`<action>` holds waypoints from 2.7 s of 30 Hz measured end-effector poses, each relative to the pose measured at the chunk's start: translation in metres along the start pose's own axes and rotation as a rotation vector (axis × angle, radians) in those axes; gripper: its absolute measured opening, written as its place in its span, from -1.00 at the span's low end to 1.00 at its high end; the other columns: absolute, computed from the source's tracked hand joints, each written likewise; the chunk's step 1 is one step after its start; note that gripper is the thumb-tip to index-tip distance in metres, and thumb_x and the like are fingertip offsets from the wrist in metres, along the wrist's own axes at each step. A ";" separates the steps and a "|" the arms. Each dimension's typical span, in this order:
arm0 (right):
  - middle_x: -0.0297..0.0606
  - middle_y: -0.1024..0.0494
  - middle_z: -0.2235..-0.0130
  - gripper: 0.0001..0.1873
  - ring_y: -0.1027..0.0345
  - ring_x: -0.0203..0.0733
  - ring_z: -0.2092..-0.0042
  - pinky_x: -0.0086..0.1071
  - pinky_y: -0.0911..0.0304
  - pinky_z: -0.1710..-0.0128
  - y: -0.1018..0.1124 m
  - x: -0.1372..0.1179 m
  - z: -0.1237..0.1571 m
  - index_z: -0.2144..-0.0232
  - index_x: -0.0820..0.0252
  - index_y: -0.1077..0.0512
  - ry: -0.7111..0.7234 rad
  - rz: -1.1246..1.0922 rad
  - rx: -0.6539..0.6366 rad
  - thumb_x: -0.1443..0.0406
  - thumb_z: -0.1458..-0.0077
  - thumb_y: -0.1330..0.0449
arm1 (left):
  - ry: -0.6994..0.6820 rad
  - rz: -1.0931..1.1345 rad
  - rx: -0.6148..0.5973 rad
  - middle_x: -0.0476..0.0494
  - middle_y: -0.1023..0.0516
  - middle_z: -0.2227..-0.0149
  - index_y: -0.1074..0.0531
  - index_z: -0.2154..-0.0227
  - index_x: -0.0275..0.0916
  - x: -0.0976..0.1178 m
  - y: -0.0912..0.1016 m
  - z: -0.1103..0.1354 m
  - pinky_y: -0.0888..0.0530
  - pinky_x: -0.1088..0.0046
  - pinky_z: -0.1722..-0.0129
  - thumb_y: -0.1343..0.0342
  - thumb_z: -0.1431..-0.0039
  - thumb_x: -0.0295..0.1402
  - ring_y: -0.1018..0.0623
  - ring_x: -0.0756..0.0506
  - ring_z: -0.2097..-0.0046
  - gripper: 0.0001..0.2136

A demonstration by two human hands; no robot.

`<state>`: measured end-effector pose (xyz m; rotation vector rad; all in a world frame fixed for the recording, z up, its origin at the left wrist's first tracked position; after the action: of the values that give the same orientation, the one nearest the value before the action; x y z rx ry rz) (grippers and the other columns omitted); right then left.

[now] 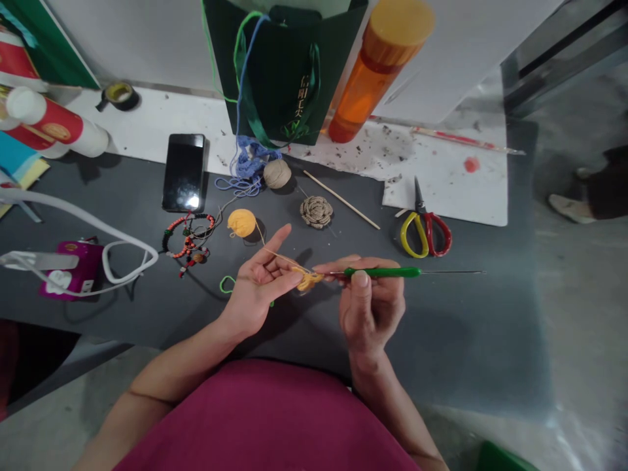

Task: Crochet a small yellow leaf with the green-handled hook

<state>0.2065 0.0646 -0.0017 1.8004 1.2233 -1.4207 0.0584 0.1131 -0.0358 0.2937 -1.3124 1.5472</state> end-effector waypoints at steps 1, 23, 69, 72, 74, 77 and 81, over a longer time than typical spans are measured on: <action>-0.34 -0.71 0.37 -0.92 -0.60 -0.20 0.30 -0.32 -0.46 0.37 0.000 0.000 0.000 0.19 0.07 -0.41 -0.002 0.000 -0.001 0.25 -0.40 -0.13 | -0.001 -0.004 -0.001 0.09 -0.60 0.41 -0.44 -0.28 -0.10 0.000 0.000 0.000 -0.51 0.52 0.21 -0.48 -0.01 -0.41 -0.55 0.05 0.34 -0.27; -0.27 -0.75 0.19 -0.66 -0.64 -0.13 0.20 -0.20 -0.53 0.27 -0.005 -0.016 0.006 -0.02 0.04 -0.43 0.330 0.239 -0.173 0.50 -0.28 -0.16 | -0.124 -0.155 0.104 0.05 -0.66 0.40 -0.55 -0.18 -0.08 0.006 0.005 0.000 -0.55 0.60 0.28 -0.49 0.01 -0.38 -0.59 0.06 0.36 -0.37; -0.43 -0.63 0.45 -0.91 -0.49 -0.30 0.45 -0.43 -0.35 0.48 -0.007 0.022 0.003 0.26 0.01 -0.46 -0.220 -0.194 0.087 0.17 -0.28 -0.25 | 0.100 0.027 -0.051 0.09 -0.61 0.43 -0.20 -0.43 -0.11 0.001 -0.005 0.001 -0.48 0.50 0.26 -0.45 -0.01 -0.45 -0.55 0.03 0.35 -0.08; -0.44 -0.63 0.45 -0.89 -0.46 -0.32 0.45 -0.46 -0.30 0.50 -0.005 0.025 0.002 0.28 0.02 -0.47 -0.254 -0.212 0.092 0.16 -0.26 -0.28 | 0.115 0.062 -0.064 0.13 -0.60 0.45 -0.01 -0.49 -0.05 0.002 -0.008 0.002 -0.48 0.51 0.26 -0.45 -0.01 -0.46 -0.54 0.03 0.37 0.04; -0.43 -0.64 0.44 -0.88 -0.45 -0.33 0.46 -0.47 -0.29 0.50 -0.002 0.027 0.003 0.28 0.02 -0.47 -0.266 -0.215 0.102 0.16 -0.26 -0.29 | 0.114 0.061 -0.069 0.15 -0.59 0.46 0.07 -0.51 -0.04 0.003 -0.009 0.002 -0.46 0.51 0.30 -0.44 -0.01 -0.47 -0.51 0.04 0.39 0.08; -0.42 -0.65 0.42 -0.88 -0.45 -0.32 0.47 -0.44 -0.31 0.48 -0.001 0.028 0.003 0.27 0.02 -0.47 -0.274 -0.186 0.097 0.15 -0.26 -0.28 | 0.097 0.032 -0.080 0.14 -0.59 0.47 0.10 -0.52 -0.02 0.004 -0.010 0.002 -0.44 0.51 0.34 -0.44 0.00 -0.48 -0.48 0.04 0.41 0.11; -0.43 -0.61 0.44 -0.88 -0.50 -0.28 0.43 -0.39 -0.38 0.41 -0.005 0.028 0.003 0.26 0.01 -0.46 -0.274 -0.195 0.081 0.15 -0.28 -0.25 | 0.089 0.005 -0.101 0.11 -0.59 0.46 0.18 -0.53 -0.01 0.002 -0.010 0.001 -0.44 0.51 0.37 -0.43 -0.02 -0.46 -0.50 0.02 0.40 0.13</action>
<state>0.2020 0.0736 -0.0288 1.5055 1.2367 -1.7830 0.0652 0.1118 -0.0278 0.1562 -1.3175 1.4759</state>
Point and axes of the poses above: each hand's wrist, its own z-axis away from the middle knuckle, its own y-axis out of the back of the hand, x = y × z, the point moved 6 cm from there along -z, towards the middle knuckle
